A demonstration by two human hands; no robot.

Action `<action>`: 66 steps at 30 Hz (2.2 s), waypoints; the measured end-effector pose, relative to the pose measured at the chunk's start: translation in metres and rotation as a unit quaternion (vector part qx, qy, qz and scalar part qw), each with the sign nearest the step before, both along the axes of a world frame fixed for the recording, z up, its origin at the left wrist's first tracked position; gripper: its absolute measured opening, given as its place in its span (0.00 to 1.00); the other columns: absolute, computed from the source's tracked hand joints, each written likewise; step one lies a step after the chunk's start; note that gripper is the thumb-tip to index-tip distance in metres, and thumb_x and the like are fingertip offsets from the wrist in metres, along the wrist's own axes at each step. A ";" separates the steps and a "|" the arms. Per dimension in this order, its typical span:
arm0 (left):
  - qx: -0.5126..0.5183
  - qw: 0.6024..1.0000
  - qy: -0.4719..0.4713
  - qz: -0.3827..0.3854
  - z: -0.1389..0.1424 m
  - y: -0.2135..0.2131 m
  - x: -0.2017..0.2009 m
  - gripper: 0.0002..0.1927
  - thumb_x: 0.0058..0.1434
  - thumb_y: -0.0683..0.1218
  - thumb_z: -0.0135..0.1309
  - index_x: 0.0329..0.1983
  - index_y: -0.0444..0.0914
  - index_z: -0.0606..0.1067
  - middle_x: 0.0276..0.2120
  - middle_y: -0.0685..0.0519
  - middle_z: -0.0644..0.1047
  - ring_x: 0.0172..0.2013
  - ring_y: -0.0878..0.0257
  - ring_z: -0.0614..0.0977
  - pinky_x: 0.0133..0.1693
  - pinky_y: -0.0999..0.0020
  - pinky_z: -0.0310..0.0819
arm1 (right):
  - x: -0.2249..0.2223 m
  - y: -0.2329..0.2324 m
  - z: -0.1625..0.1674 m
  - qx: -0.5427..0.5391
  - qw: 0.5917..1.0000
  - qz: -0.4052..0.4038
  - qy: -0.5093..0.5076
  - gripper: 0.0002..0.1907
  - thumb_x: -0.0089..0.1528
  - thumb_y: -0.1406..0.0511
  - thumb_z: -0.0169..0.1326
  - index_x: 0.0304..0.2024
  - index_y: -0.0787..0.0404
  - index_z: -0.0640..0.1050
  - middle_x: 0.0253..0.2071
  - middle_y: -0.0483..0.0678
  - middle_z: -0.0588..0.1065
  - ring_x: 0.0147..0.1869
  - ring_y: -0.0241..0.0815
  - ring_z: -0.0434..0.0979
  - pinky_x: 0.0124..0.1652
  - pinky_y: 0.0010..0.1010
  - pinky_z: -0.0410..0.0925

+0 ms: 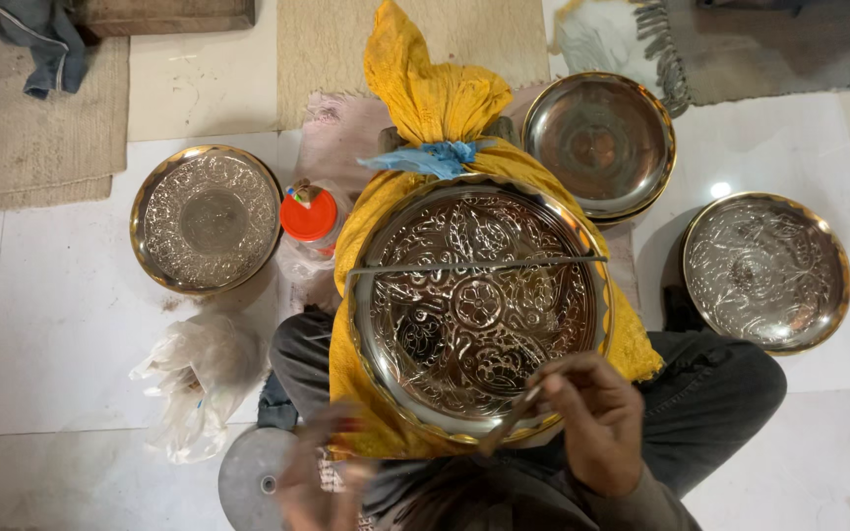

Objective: The person sits cross-legged on the floor with an embossed brass plate on a yellow cloth pad in their lap. They first scrape gray filler out of the engraved recesses with a small hand tool, then hold a chisel against the design and tap it with a wooden mallet to refine the raised pattern, with other finished plates around them.

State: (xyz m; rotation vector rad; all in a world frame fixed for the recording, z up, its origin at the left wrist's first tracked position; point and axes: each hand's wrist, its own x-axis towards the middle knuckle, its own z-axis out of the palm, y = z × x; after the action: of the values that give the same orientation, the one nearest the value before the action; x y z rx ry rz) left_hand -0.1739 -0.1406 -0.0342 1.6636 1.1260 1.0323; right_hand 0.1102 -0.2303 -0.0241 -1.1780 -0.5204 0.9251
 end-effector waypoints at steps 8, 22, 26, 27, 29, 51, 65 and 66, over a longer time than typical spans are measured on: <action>0.072 0.939 0.112 -0.319 0.076 0.045 0.105 0.16 0.60 0.48 0.66 0.50 0.41 0.83 0.30 0.50 0.81 0.32 0.55 0.84 0.34 0.63 0.78 | 0.002 -0.014 -0.013 0.029 0.999 -0.021 -0.017 0.07 0.69 0.71 0.51 0.41 0.72 0.78 0.39 0.56 0.78 0.42 0.43 0.78 0.43 0.35 0.72; -0.028 0.992 -0.045 -0.118 0.046 0.100 0.070 0.11 0.59 0.36 0.65 0.45 0.34 0.79 0.34 0.53 0.82 0.34 0.69 0.81 0.38 0.76 0.75 | 0.064 -0.005 -0.031 -0.075 0.922 -0.268 -0.271 0.19 0.72 0.65 0.52 0.61 0.67 0.66 0.48 0.49 0.73 0.46 0.32 0.72 0.44 0.26 0.68; -0.153 0.949 -0.226 -0.158 0.022 0.109 0.069 0.09 0.57 0.36 0.64 0.41 0.33 0.80 0.40 0.47 0.83 0.33 0.65 0.83 0.36 0.71 0.79 | 0.073 -0.004 -0.060 -0.234 0.928 -0.267 -0.116 0.18 0.72 0.63 0.51 0.61 0.67 0.68 0.48 0.49 0.75 0.47 0.34 0.73 0.45 0.28 0.68; -0.199 0.922 -0.290 -0.164 0.018 0.111 0.071 0.09 0.57 0.36 0.64 0.41 0.32 0.80 0.41 0.45 0.84 0.31 0.64 0.83 0.33 0.69 0.80 | 0.071 -0.001 -0.065 -0.287 0.925 -0.244 -0.057 0.19 0.72 0.63 0.51 0.61 0.67 0.69 0.48 0.49 0.75 0.47 0.35 0.73 0.45 0.28 0.68; -0.117 0.943 -0.237 -0.203 0.013 0.114 0.078 0.08 0.61 0.37 0.63 0.43 0.31 0.79 0.44 0.44 0.83 0.38 0.64 0.82 0.40 0.70 0.78 | 0.064 0.015 -0.072 -0.310 0.932 -0.180 0.047 0.19 0.71 0.63 0.51 0.61 0.67 0.69 0.48 0.49 0.75 0.46 0.36 0.74 0.44 0.29 0.68; -0.206 0.928 -0.167 -0.261 0.022 0.143 0.107 0.34 0.59 0.36 0.65 0.68 0.33 0.66 0.39 0.49 0.81 0.38 0.64 0.85 0.40 0.71 0.83 | 0.085 -0.053 -0.046 -0.203 0.926 0.026 0.318 0.26 0.64 0.60 0.56 0.61 0.66 0.73 0.46 0.47 0.80 0.41 0.44 0.76 0.37 0.37 0.68; -0.158 0.965 -0.108 -0.180 0.032 0.128 0.111 0.33 0.60 0.35 0.62 0.68 0.34 0.66 0.35 0.47 0.83 0.37 0.65 0.86 0.40 0.74 0.82 | 0.089 -0.056 -0.008 -0.064 0.963 -0.021 -0.262 0.16 0.68 0.71 0.51 0.58 0.66 0.70 0.51 0.52 0.75 0.55 0.39 0.75 0.57 0.31 0.68; -0.150 0.967 -0.096 -0.184 0.030 0.123 0.111 0.33 0.59 0.35 0.63 0.68 0.34 0.66 0.35 0.47 0.84 0.37 0.66 0.86 0.41 0.74 0.83 | 0.086 -0.052 -0.005 -0.105 0.958 0.004 -0.267 0.15 0.66 0.72 0.53 0.56 0.67 0.71 0.47 0.52 0.75 0.51 0.40 0.75 0.52 0.31 0.69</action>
State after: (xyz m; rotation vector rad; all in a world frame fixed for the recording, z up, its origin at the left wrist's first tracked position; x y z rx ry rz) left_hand -0.0626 -0.0175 -0.0037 1.4250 0.7644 0.7245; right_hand 0.1962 -0.2819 -0.0290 -1.6320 -0.8740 0.6714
